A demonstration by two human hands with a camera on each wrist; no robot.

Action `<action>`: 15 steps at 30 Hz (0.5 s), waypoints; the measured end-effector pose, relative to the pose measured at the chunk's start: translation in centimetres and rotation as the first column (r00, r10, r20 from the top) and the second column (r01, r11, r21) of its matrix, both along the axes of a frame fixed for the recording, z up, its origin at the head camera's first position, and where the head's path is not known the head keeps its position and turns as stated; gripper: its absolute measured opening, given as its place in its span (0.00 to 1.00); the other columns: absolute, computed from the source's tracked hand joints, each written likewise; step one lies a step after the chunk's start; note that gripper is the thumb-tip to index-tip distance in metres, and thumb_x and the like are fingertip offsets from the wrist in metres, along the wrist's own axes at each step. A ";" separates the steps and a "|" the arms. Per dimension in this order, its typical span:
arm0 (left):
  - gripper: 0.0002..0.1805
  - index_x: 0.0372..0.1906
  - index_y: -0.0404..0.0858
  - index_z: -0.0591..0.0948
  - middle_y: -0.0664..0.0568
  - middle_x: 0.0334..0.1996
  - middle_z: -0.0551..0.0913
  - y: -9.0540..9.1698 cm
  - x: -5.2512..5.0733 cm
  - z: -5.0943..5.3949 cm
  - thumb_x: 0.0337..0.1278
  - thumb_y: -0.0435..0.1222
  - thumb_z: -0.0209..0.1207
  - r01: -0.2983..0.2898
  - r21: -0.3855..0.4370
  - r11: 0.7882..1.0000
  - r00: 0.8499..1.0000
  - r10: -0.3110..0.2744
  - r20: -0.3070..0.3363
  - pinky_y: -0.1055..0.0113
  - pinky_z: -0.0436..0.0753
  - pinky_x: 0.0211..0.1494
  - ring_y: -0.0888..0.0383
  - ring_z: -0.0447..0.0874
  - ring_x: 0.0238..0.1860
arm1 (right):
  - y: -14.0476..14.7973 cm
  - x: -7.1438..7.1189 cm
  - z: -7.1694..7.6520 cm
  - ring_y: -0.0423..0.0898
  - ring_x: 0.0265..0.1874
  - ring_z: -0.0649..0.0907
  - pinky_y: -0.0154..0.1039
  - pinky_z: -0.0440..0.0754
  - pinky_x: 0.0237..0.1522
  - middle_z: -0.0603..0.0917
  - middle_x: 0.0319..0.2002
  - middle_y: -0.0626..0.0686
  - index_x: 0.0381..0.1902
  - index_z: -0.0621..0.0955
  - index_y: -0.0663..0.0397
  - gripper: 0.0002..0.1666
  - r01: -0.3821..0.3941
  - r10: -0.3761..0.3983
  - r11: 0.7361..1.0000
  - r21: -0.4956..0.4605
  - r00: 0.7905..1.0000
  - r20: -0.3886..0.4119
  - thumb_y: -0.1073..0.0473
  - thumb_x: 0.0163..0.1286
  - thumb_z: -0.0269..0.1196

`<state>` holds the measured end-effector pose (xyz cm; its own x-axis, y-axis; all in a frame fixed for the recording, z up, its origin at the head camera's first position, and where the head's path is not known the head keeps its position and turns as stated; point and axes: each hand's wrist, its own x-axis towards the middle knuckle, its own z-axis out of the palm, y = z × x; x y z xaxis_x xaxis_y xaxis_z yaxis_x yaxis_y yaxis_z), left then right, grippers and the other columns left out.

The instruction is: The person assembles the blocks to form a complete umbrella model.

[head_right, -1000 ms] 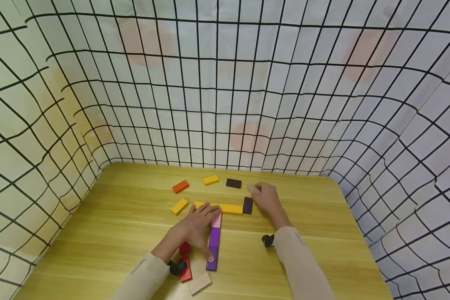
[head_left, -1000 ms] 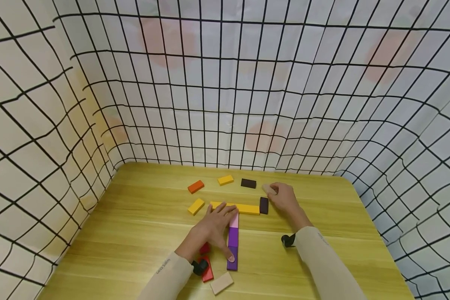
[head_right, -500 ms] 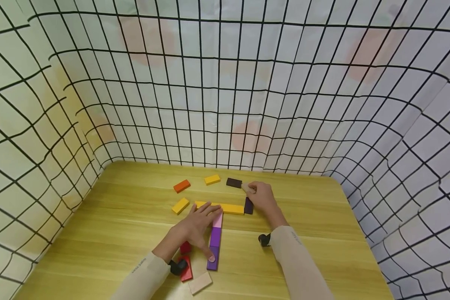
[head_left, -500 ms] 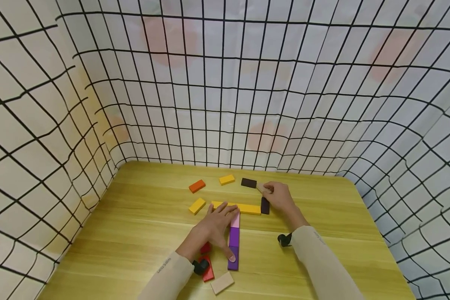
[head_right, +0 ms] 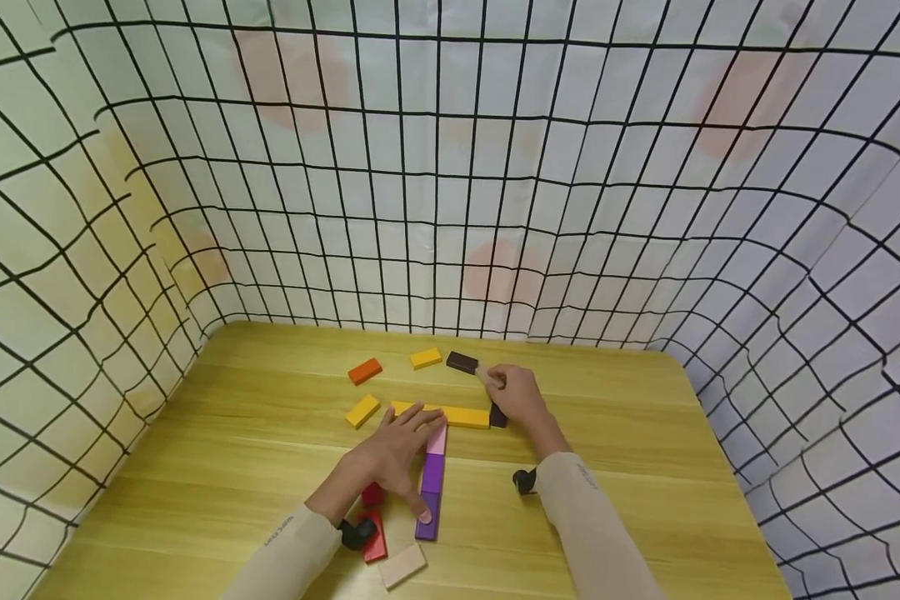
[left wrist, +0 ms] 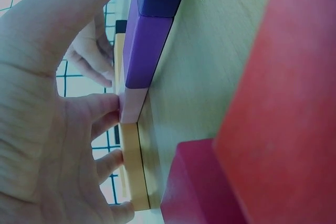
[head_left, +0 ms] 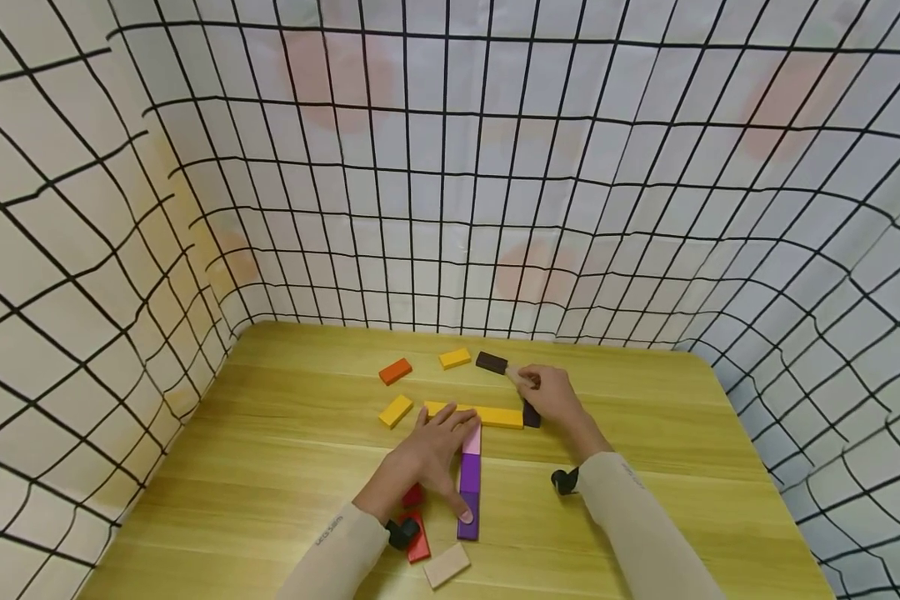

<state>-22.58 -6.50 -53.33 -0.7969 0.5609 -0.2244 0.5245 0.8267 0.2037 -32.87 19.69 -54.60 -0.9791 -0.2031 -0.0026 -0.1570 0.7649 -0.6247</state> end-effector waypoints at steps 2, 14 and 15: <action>0.83 0.85 0.53 0.49 0.60 0.84 0.48 0.0 0.0 0.1 0.15 0.80 0.71 0.000 -0.001 1.000 1.000 0.000 0.000 0.32 0.46 0.81 0.48 0.40 0.85 | 0.0 0.3 0.1 0.58 0.54 0.84 0.53 0.86 0.53 0.83 0.60 0.63 0.67 0.79 0.58 0.27 -0.009 0.009 1.000 -0.007 1.000 0.001 0.52 0.76 0.63; 0.83 0.85 0.52 0.49 0.60 0.84 0.48 0.0 0.0 0.2 0.14 0.80 0.71 0.003 0.001 1.000 1.000 -0.003 0.012 0.31 0.45 0.81 0.47 0.40 0.85 | 1.2 2.4 0.2 0.65 0.77 0.62 0.69 0.64 0.74 0.62 0.79 0.60 0.78 0.67 0.57 0.51 -0.192 0.197 0.975 0.113 0.980 -0.036 0.36 0.67 0.69; 0.83 0.85 0.52 0.49 0.60 0.84 0.48 0.1 0.1 0.2 0.14 0.80 0.71 0.003 0.002 1.000 1.000 -0.003 0.012 0.31 0.45 0.81 0.47 0.40 0.85 | 1.3 2.6 0.2 0.65 0.78 0.61 0.70 0.63 0.74 0.61 0.80 0.59 0.78 0.67 0.56 0.52 -0.199 0.204 0.972 0.123 0.978 -0.031 0.34 0.66 0.69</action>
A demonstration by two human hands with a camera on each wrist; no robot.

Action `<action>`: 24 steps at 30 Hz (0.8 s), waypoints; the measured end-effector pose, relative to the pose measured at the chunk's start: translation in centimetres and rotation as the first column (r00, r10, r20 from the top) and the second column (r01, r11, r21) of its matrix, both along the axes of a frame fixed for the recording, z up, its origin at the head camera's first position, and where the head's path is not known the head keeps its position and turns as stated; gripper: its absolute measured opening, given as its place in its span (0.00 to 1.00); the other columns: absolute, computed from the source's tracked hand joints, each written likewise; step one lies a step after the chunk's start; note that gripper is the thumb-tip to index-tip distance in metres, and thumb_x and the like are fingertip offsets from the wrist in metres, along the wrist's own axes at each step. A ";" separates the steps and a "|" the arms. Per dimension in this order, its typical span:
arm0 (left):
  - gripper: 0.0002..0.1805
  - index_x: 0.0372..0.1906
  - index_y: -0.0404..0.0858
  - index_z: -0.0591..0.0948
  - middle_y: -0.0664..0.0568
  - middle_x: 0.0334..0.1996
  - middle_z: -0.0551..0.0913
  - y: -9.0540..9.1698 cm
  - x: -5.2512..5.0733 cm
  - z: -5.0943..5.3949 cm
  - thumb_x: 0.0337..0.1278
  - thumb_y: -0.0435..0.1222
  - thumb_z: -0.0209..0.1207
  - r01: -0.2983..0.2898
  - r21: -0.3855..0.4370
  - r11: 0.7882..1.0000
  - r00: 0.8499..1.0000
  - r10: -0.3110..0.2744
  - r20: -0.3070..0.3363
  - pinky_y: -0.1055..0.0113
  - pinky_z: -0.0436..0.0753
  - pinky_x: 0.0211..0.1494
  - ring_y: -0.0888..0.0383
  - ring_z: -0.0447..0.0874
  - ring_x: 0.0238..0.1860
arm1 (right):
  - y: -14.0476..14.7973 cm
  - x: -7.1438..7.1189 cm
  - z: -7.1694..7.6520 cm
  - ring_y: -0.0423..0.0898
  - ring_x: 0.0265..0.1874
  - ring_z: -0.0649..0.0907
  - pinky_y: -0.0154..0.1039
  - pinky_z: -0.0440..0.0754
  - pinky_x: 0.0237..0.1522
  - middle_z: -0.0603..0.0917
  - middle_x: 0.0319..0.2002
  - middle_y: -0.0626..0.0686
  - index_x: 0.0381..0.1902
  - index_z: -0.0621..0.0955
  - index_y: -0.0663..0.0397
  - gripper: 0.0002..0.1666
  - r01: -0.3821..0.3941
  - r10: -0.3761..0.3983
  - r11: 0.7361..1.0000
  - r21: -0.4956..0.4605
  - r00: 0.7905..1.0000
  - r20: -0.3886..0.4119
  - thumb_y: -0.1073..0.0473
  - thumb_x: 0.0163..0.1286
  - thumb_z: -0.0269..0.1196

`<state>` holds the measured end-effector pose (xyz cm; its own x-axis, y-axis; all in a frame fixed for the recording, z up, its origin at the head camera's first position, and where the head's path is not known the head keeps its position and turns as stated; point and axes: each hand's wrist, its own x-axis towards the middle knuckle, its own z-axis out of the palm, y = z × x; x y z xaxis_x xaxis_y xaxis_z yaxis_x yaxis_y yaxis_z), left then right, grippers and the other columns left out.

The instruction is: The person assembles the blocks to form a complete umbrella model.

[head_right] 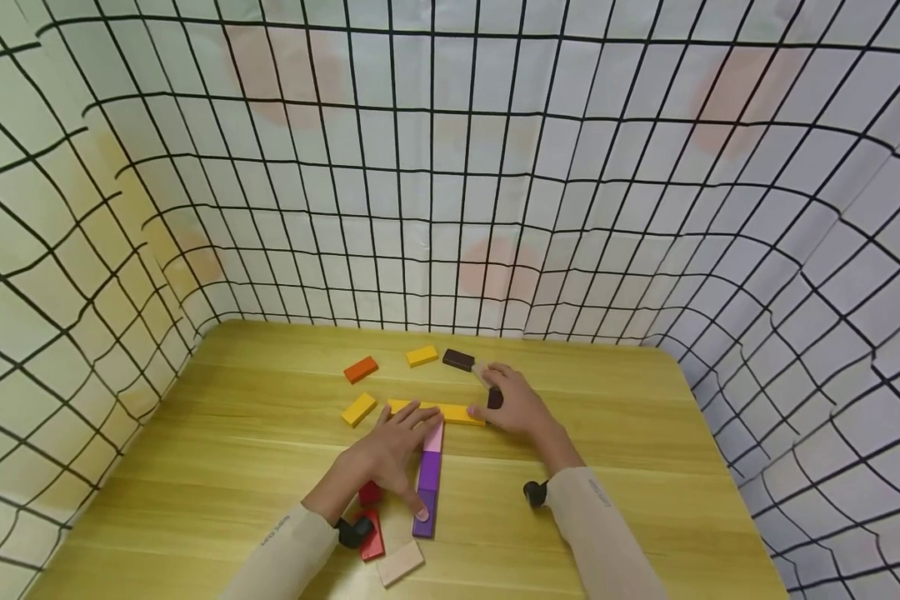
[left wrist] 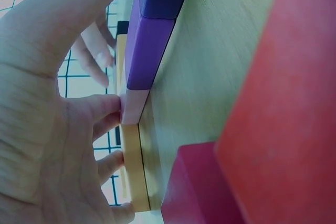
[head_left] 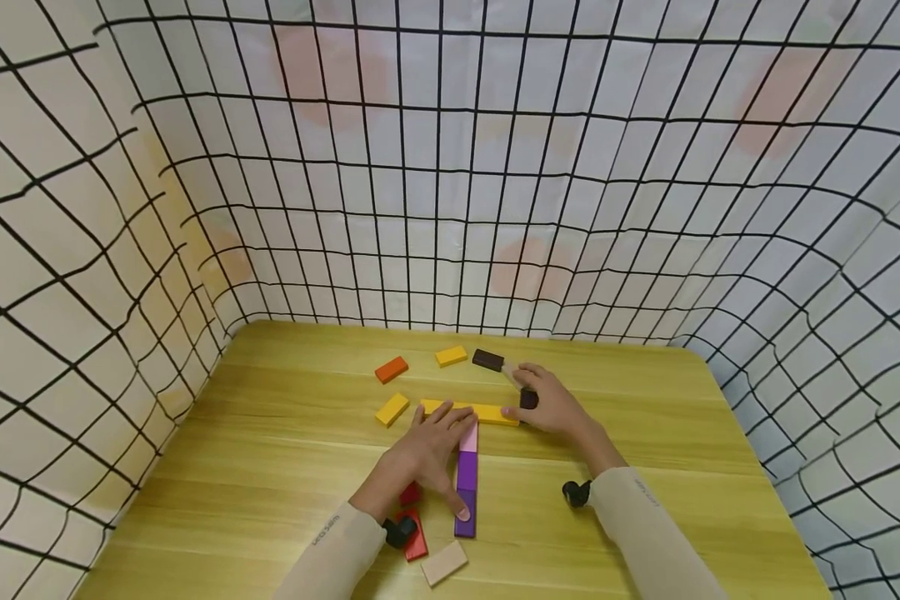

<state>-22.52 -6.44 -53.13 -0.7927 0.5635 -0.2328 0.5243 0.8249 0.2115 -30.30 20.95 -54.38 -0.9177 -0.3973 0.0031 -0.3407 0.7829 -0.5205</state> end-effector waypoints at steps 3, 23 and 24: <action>0.83 0.85 0.52 0.49 0.60 0.84 0.48 -0.1 0.0 0.0 0.14 0.80 0.71 -0.003 0.003 1.000 1.000 0.003 0.002 0.31 0.45 0.81 0.47 0.40 0.85 | -0.1 0.3 0.0 0.66 0.78 0.60 0.71 0.62 0.74 0.61 0.80 0.60 0.79 0.66 0.56 0.56 -0.027 0.027 0.999 0.034 1.000 0.000 0.30 0.64 0.68; 0.83 0.85 0.52 0.49 0.59 0.84 0.49 0.0 0.1 0.2 0.14 0.80 0.72 -0.001 0.013 1.000 1.000 0.001 0.002 0.30 0.46 0.81 0.47 0.40 0.85 | -0.2 0.5 -0.6 0.66 0.77 0.63 0.68 0.63 0.75 0.63 0.79 0.61 0.78 0.67 0.57 0.56 -0.016 0.016 0.999 0.035 1.000 -0.009 0.29 0.63 0.68; 0.83 0.85 0.52 0.49 0.59 0.84 0.49 -0.1 0.1 0.2 0.14 0.80 0.72 -0.001 0.013 1.000 1.000 0.001 0.002 0.30 0.46 0.81 0.47 0.40 0.85 | -0.2 0.5 -0.6 0.65 0.77 0.63 0.68 0.63 0.75 0.63 0.79 0.61 0.78 0.67 0.57 0.56 -0.015 0.015 0.999 0.034 1.000 -0.007 0.29 0.64 0.67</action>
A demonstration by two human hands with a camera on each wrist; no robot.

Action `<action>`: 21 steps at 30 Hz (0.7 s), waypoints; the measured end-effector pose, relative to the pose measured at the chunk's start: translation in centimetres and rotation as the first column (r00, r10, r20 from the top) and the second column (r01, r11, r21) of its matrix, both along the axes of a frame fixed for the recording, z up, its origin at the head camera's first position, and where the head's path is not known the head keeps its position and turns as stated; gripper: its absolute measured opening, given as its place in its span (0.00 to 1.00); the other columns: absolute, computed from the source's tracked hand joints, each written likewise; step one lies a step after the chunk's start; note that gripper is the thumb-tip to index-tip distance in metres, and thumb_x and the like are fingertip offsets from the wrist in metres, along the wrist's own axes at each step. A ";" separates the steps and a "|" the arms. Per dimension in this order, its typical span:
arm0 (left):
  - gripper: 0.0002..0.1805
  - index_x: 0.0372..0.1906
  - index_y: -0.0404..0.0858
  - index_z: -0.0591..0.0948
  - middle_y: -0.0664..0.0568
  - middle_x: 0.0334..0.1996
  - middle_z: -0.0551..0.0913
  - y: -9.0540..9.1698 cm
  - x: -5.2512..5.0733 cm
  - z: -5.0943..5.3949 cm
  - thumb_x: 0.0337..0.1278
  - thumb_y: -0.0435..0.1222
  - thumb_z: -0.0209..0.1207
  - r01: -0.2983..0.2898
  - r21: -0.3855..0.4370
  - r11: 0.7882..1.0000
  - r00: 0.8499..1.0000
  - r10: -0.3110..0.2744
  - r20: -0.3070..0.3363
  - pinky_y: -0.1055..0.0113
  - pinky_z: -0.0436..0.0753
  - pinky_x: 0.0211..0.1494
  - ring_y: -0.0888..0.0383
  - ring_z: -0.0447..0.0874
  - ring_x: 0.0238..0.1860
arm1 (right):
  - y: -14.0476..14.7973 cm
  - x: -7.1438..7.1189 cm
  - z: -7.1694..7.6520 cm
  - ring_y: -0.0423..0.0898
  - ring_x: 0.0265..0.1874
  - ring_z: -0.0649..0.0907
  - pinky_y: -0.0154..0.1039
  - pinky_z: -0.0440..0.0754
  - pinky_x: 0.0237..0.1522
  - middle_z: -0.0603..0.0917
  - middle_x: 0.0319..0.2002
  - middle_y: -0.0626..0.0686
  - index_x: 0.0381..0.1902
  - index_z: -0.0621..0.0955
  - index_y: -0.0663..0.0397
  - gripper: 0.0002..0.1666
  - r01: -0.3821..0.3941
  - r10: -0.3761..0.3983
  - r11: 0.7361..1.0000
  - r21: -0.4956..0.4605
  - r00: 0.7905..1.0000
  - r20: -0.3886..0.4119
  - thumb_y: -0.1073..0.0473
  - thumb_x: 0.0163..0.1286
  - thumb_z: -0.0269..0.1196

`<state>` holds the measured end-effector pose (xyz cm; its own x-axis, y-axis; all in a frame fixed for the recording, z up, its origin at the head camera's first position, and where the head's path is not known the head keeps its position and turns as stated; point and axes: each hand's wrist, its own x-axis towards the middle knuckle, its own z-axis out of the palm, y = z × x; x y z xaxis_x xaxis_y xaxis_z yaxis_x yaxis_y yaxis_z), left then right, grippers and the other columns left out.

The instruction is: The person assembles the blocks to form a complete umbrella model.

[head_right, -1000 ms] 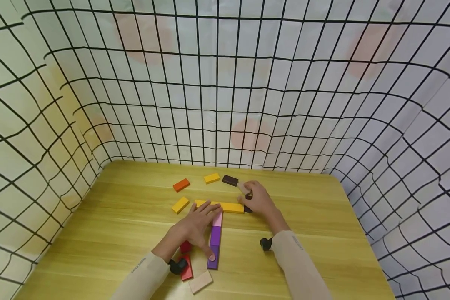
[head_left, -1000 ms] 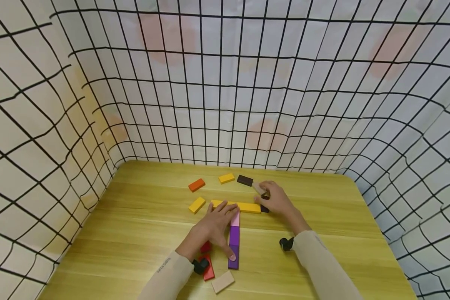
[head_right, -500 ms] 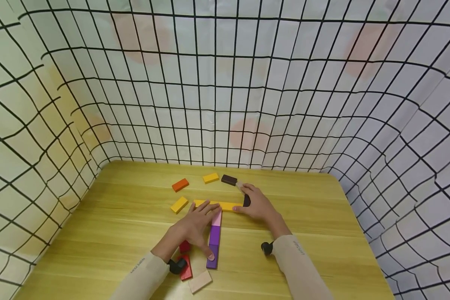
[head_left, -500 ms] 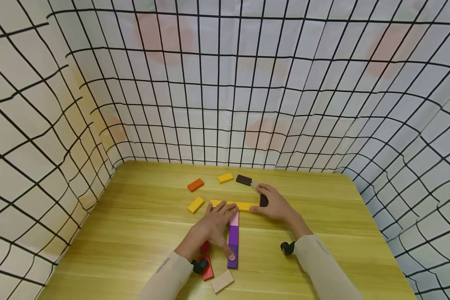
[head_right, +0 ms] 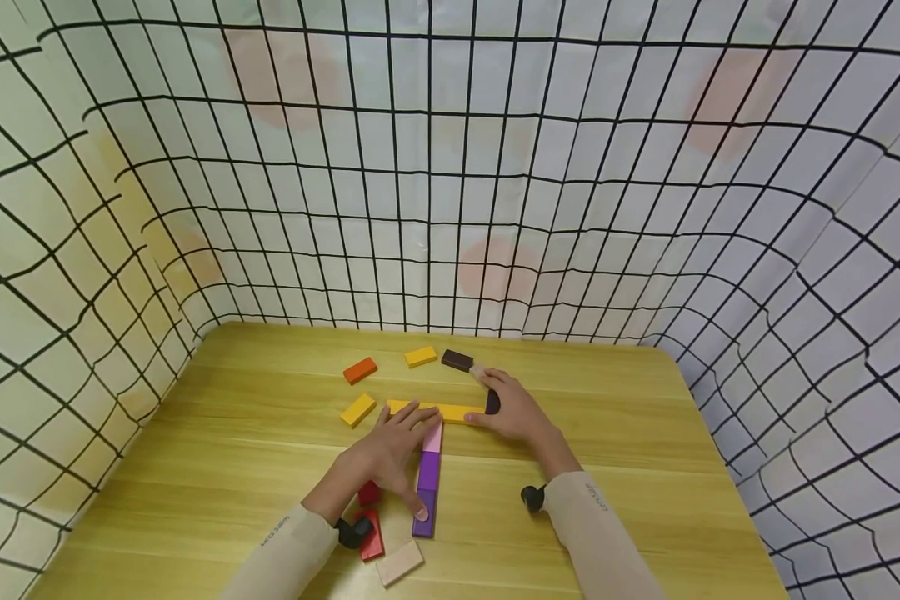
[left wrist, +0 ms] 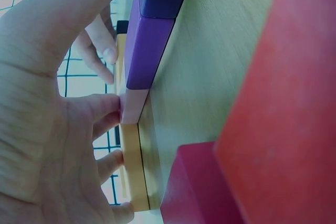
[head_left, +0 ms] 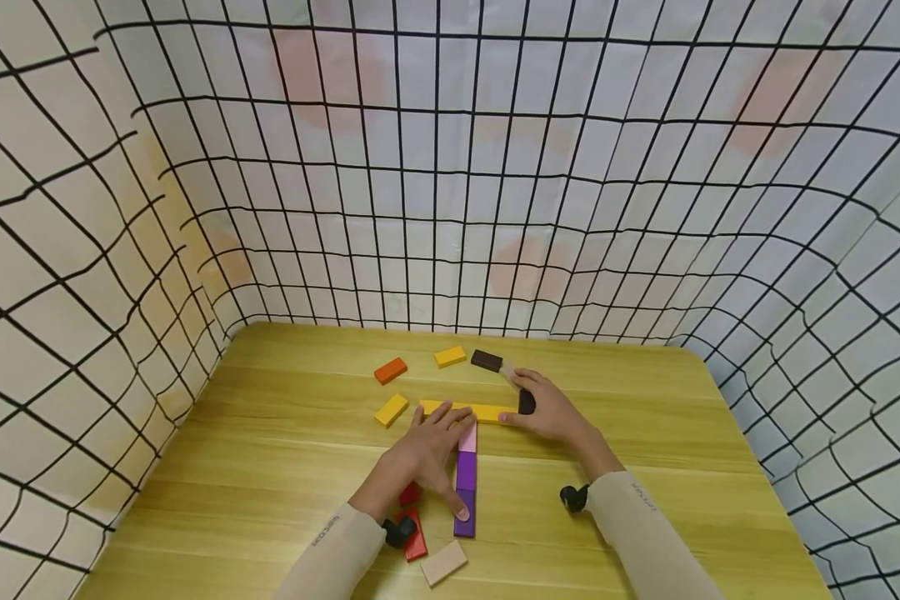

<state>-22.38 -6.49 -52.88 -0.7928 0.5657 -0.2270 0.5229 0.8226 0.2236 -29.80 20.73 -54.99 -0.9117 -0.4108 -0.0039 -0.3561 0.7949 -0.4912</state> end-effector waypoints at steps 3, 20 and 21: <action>0.83 0.85 0.52 0.50 0.59 0.84 0.50 0.0 0.0 0.0 0.14 0.80 0.71 0.000 0.001 1.000 1.000 0.000 -0.004 0.30 0.46 0.81 0.46 0.40 0.85 | 0.0 0.0 0.0 0.65 0.78 0.63 0.67 0.62 0.76 0.62 0.80 0.59 0.78 0.67 0.57 0.55 0.002 -0.002 1.000 -0.011 1.000 0.006 0.30 0.65 0.66; 0.83 0.85 0.52 0.50 0.59 0.84 0.50 0.0 0.0 -0.2 0.14 0.79 0.72 -0.007 0.013 1.000 1.000 0.007 0.008 0.31 0.44 0.81 0.47 0.40 0.85 | -0.3 0.2 -0.4 0.64 0.78 0.62 0.67 0.61 0.76 0.62 0.80 0.59 0.78 0.67 0.57 0.53 0.024 -0.024 1.000 -0.014 1.000 -0.005 0.32 0.67 0.66; 0.83 0.85 0.52 0.50 0.59 0.84 0.50 -0.1 0.0 -0.2 0.14 0.79 0.72 -0.005 0.017 1.000 1.000 0.005 0.008 0.31 0.44 0.81 0.47 0.40 0.85 | -0.3 0.2 -0.4 0.65 0.78 0.62 0.68 0.61 0.76 0.63 0.80 0.59 0.78 0.67 0.57 0.53 0.025 -0.025 1.000 -0.019 1.000 -0.004 0.32 0.67 0.66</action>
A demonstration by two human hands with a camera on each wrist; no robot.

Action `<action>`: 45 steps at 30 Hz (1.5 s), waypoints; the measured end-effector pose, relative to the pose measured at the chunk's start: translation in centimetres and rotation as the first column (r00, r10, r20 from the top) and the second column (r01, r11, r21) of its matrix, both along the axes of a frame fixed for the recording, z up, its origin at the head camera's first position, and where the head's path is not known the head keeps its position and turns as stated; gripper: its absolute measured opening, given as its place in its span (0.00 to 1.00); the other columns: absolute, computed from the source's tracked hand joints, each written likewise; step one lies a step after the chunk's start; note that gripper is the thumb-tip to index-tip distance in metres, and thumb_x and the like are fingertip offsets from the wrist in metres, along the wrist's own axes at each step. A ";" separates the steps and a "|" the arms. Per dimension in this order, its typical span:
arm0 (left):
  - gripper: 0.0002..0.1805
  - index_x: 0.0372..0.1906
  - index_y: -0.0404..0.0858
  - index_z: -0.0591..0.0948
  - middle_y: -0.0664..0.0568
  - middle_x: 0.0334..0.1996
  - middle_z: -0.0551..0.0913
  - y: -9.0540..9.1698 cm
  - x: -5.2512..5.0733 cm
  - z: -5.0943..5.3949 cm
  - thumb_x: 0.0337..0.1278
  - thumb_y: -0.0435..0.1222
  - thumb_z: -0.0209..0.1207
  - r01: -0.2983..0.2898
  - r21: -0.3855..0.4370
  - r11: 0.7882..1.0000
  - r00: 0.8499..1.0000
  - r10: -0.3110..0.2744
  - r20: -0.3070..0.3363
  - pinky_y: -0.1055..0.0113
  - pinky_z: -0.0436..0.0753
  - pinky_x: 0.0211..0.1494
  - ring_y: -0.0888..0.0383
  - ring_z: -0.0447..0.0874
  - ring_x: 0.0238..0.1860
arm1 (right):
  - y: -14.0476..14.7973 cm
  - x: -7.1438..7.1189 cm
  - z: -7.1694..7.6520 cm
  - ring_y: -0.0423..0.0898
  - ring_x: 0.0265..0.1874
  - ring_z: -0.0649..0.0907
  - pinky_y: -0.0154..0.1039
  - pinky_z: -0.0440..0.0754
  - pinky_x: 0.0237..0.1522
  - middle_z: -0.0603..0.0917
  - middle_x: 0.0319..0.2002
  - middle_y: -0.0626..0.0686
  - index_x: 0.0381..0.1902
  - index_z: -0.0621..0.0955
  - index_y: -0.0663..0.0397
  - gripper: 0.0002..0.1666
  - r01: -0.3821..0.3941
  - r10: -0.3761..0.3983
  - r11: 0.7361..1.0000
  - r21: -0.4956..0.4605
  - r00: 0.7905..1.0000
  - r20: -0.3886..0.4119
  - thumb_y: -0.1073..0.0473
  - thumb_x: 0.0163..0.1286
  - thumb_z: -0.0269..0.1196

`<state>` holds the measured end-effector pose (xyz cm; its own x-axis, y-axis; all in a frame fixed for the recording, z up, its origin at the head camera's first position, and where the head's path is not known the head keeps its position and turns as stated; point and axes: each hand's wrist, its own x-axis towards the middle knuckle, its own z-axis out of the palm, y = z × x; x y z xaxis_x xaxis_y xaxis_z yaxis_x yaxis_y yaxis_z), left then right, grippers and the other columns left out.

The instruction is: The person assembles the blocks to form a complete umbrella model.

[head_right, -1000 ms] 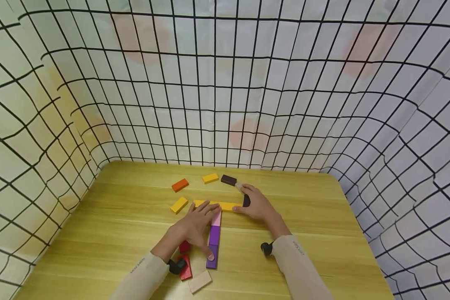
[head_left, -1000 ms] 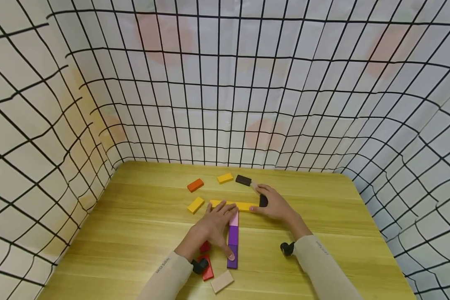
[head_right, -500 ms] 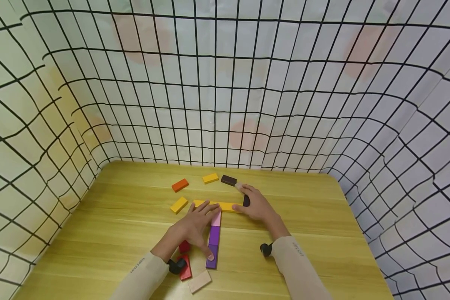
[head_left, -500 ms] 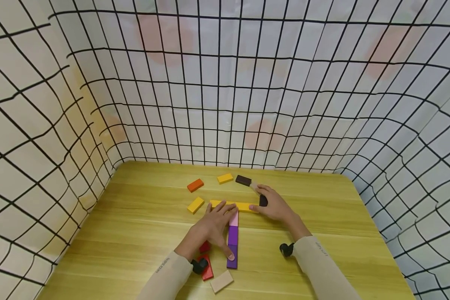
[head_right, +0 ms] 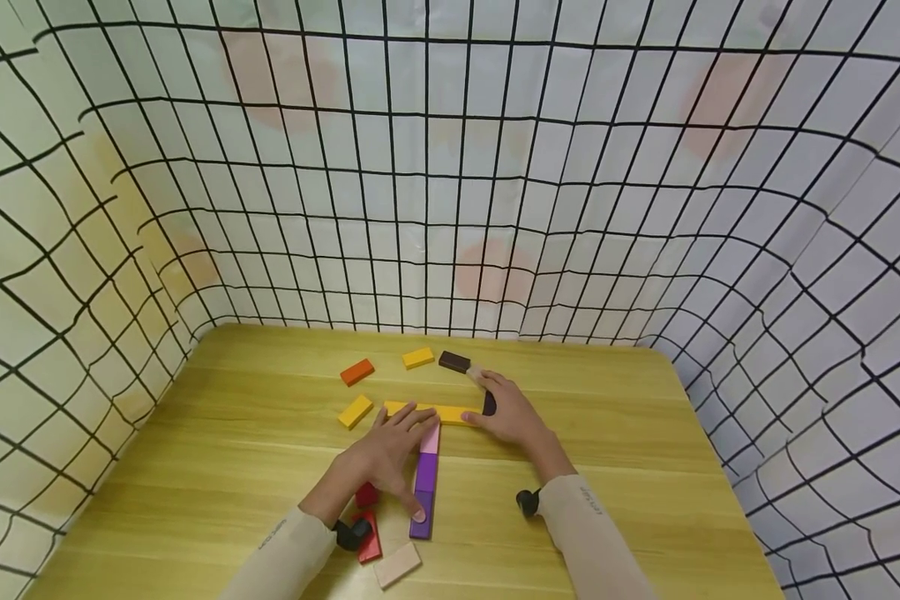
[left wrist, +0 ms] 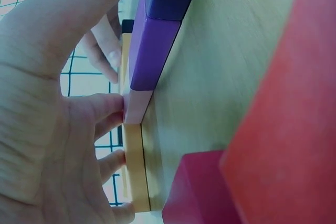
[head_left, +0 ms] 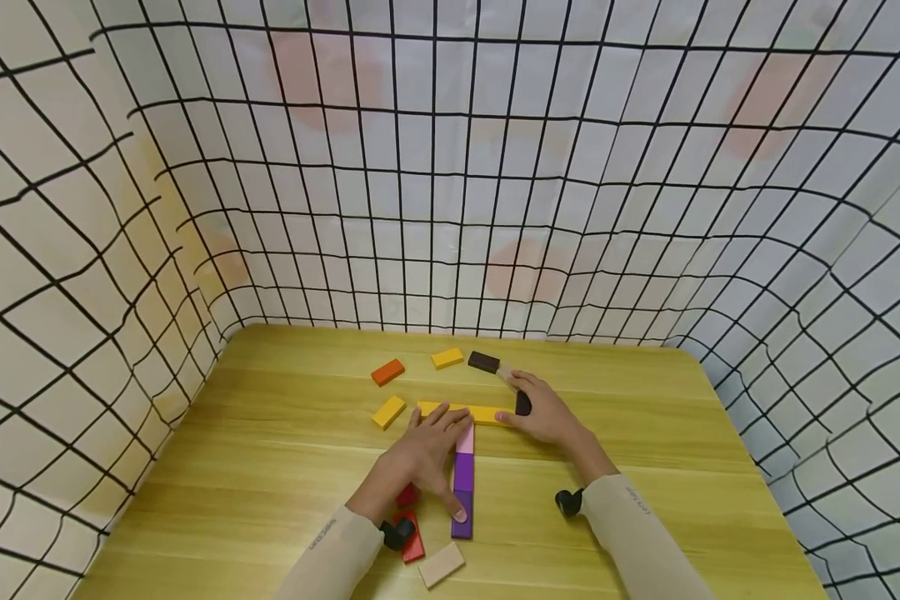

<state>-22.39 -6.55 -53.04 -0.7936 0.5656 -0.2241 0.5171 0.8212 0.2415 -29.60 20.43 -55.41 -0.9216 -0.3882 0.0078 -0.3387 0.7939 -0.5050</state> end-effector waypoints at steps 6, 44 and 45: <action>0.83 0.84 0.51 0.50 0.59 0.84 0.50 -0.1 0.1 -0.1 0.14 0.79 0.73 -0.005 0.013 1.000 1.000 0.005 0.008 0.31 0.44 0.81 0.47 0.40 0.85 | -0.1 0.1 -0.1 0.64 0.78 0.62 0.68 0.61 0.76 0.62 0.80 0.58 0.78 0.67 0.56 0.53 -0.002 0.002 1.000 -0.018 1.000 0.010 0.32 0.66 0.67; 0.82 0.85 0.52 0.49 0.59 0.84 0.49 -0.2 0.0 0.3 0.15 0.78 0.73 0.002 0.002 1.000 1.000 -0.002 0.014 0.31 0.45 0.81 0.47 0.39 0.85 | -4.7 -3.7 1.4 0.62 0.78 0.64 0.63 0.65 0.76 0.61 0.80 0.59 0.80 0.63 0.58 0.52 -0.041 0.047 0.993 0.111 0.998 -0.050 0.32 0.71 0.62; 0.82 0.85 0.52 0.50 0.59 0.84 0.49 -0.2 0.0 0.3 0.15 0.78 0.73 0.004 0.004 1.000 1.000 -0.004 0.014 0.31 0.44 0.81 0.47 0.40 0.85 | -4.7 -3.8 1.3 0.62 0.78 0.64 0.63 0.64 0.76 0.61 0.80 0.59 0.80 0.63 0.57 0.51 -0.041 0.046 0.992 0.120 0.998 -0.041 0.33 0.72 0.61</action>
<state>-22.38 -6.75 -52.73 -0.7883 0.5696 -0.2329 0.5168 0.8182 0.2520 -33.39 15.69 -54.08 -0.9035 -0.4286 -0.0009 -0.3941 0.8314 -0.3918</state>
